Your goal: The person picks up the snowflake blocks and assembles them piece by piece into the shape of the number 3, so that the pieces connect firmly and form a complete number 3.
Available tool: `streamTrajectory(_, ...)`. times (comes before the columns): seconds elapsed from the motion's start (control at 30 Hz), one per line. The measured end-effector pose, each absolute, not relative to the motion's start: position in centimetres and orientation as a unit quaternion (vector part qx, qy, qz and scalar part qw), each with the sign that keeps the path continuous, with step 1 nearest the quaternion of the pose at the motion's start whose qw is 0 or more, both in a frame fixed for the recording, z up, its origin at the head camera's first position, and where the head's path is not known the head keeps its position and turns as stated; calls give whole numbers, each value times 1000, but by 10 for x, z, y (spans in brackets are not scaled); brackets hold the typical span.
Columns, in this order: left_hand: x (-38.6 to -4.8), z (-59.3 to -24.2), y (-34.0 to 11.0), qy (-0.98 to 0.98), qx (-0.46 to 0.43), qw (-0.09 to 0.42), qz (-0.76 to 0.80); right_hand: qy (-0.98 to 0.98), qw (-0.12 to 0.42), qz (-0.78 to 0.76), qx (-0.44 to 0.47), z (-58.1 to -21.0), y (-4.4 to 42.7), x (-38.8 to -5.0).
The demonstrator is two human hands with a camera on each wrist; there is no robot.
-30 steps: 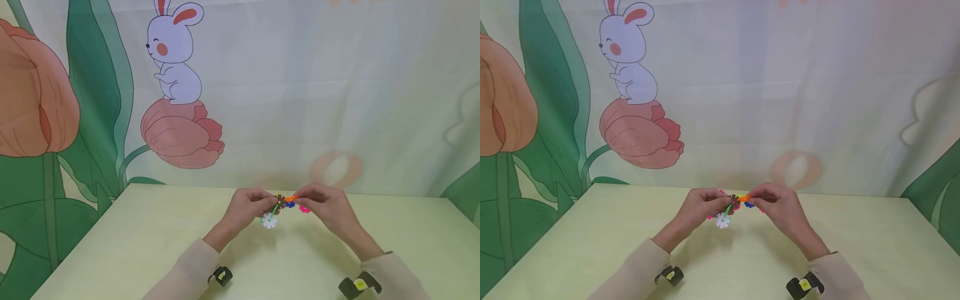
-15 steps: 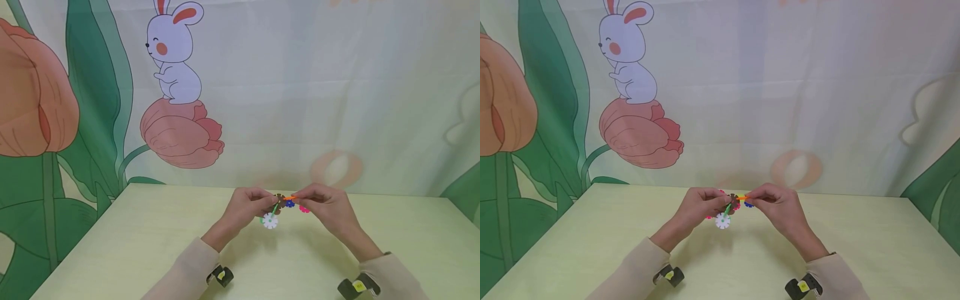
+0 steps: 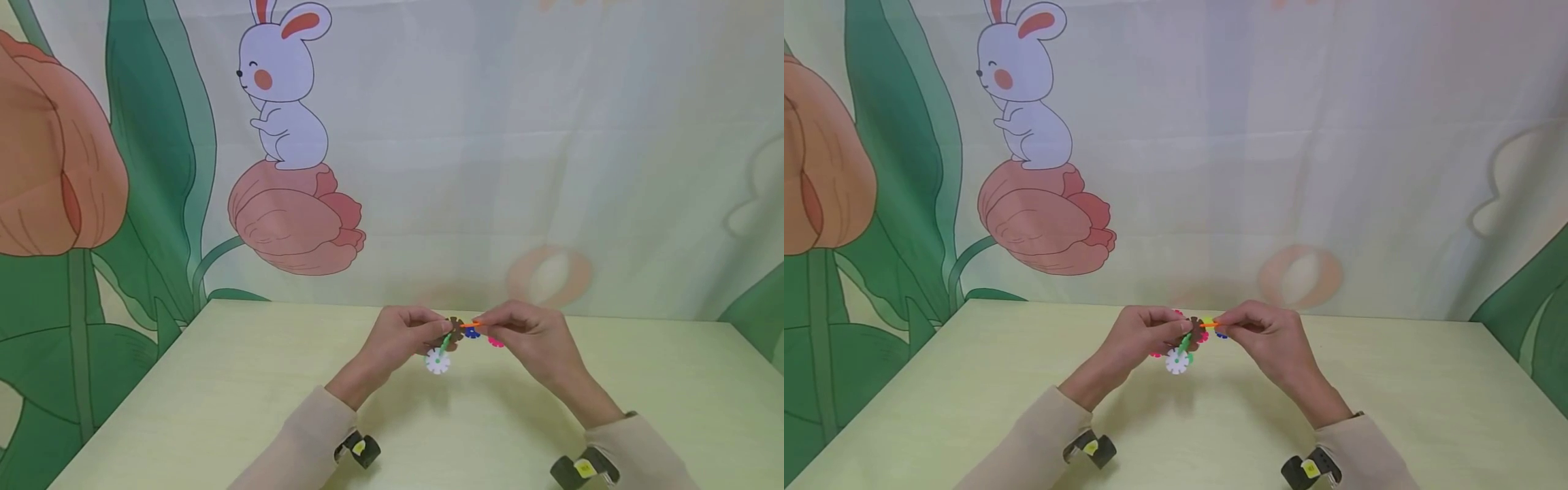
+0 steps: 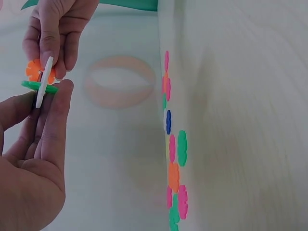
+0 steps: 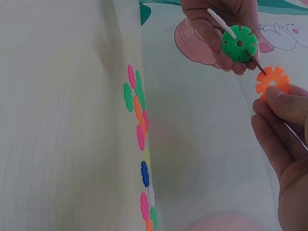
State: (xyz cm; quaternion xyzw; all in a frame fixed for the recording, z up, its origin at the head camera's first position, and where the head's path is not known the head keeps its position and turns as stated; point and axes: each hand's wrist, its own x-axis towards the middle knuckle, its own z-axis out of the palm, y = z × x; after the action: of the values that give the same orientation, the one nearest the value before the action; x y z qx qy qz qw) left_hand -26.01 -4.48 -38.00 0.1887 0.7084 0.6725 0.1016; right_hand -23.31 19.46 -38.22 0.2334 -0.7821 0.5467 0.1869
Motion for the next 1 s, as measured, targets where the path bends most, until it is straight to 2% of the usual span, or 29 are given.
streamTrajectory(0.6, -264, -382, -48, 705, 206, 122, 668, -758, 226, 538, 291, -383, 191, -229)
streamTrajectory(0.87, -261, -380, -47, 704, 200, 115, 671, -760, 295, 476, 330, -387, 189, -234)
streamTrajectory(1.0, -261, -380, -46, 705, 202, 116, 670, -763, 272, 488, 324, -388, 191, -234)
